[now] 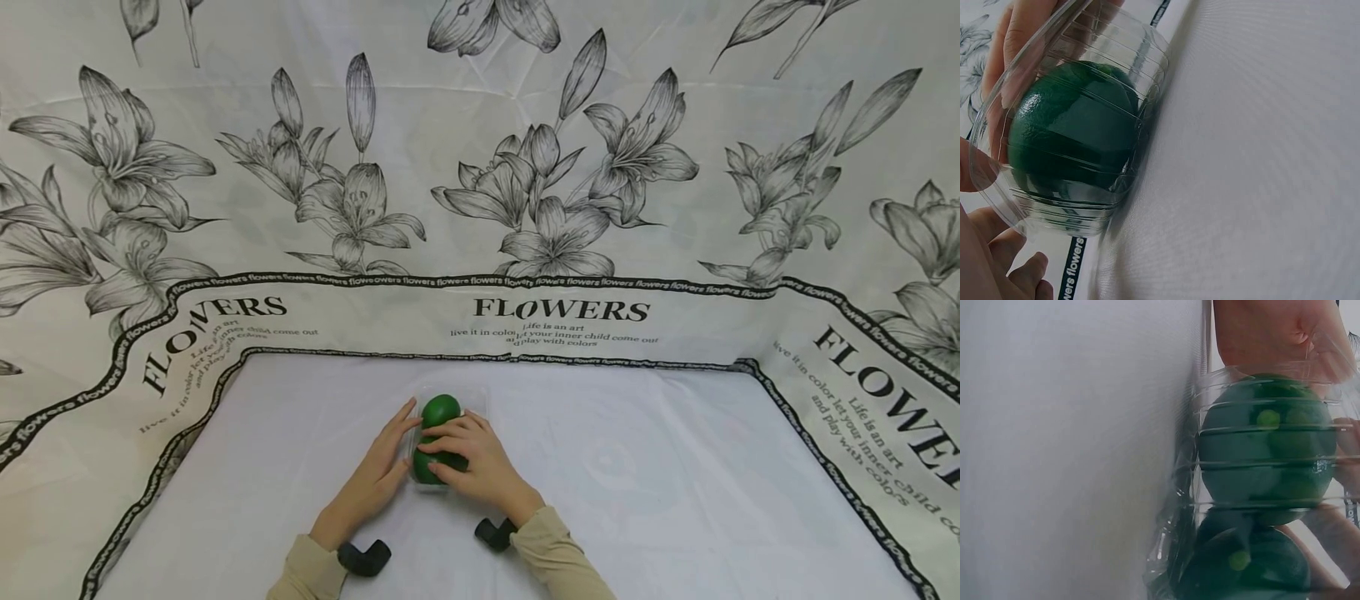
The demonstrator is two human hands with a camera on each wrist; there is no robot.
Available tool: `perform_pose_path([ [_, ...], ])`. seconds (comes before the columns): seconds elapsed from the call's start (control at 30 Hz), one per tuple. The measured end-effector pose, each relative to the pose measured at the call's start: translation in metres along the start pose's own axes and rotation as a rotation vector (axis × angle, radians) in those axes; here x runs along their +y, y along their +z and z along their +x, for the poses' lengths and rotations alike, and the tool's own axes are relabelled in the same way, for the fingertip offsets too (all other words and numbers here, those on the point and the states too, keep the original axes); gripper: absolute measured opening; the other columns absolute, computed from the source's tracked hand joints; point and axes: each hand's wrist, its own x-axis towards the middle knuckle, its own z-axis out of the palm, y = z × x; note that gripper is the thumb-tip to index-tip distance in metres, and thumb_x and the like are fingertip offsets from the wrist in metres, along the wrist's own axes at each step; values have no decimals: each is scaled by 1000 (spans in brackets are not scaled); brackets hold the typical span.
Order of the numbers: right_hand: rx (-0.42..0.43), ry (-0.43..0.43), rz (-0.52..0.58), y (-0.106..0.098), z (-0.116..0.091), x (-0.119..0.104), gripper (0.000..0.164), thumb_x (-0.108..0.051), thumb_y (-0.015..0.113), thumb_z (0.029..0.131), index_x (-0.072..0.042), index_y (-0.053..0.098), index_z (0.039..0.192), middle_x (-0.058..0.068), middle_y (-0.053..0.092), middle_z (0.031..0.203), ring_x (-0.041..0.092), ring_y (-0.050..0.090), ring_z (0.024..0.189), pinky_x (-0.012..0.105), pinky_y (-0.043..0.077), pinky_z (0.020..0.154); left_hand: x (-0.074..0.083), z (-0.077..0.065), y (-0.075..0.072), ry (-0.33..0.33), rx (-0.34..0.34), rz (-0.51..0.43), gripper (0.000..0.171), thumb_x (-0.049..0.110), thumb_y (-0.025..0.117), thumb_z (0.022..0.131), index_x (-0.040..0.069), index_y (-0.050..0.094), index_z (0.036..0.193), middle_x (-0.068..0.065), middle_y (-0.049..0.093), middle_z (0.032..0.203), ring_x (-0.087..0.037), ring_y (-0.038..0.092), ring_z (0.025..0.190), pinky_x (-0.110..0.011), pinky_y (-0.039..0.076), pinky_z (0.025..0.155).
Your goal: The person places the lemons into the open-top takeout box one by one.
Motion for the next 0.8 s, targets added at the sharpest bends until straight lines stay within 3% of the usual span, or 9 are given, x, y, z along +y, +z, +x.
perform_pose_path([
  [0.3,11,1,38,0,0,0,22,-20,71,89,-15,76,110,5,69,123,28,58,117,63,30,109,1,-1,0,-5,0,2,62,-5,51,86,1,40,147,-14,20,163,-31,19,149,-66,23,111],
  [0.57,163,-110,94,3,0,6,14,-6,70,87,-11,77,98,4,73,109,25,64,107,60,40,100,-1,-1,-1,-20,-22,20,54,3,51,95,6,39,148,-13,19,164,-30,18,150,-60,22,114],
  [0.8,289,-52,262,1,2,3,21,13,70,81,0,74,97,17,72,107,36,63,104,52,45,99,0,-1,0,3,8,53,48,12,49,101,1,40,147,-15,22,162,-33,22,148,-64,24,111],
])
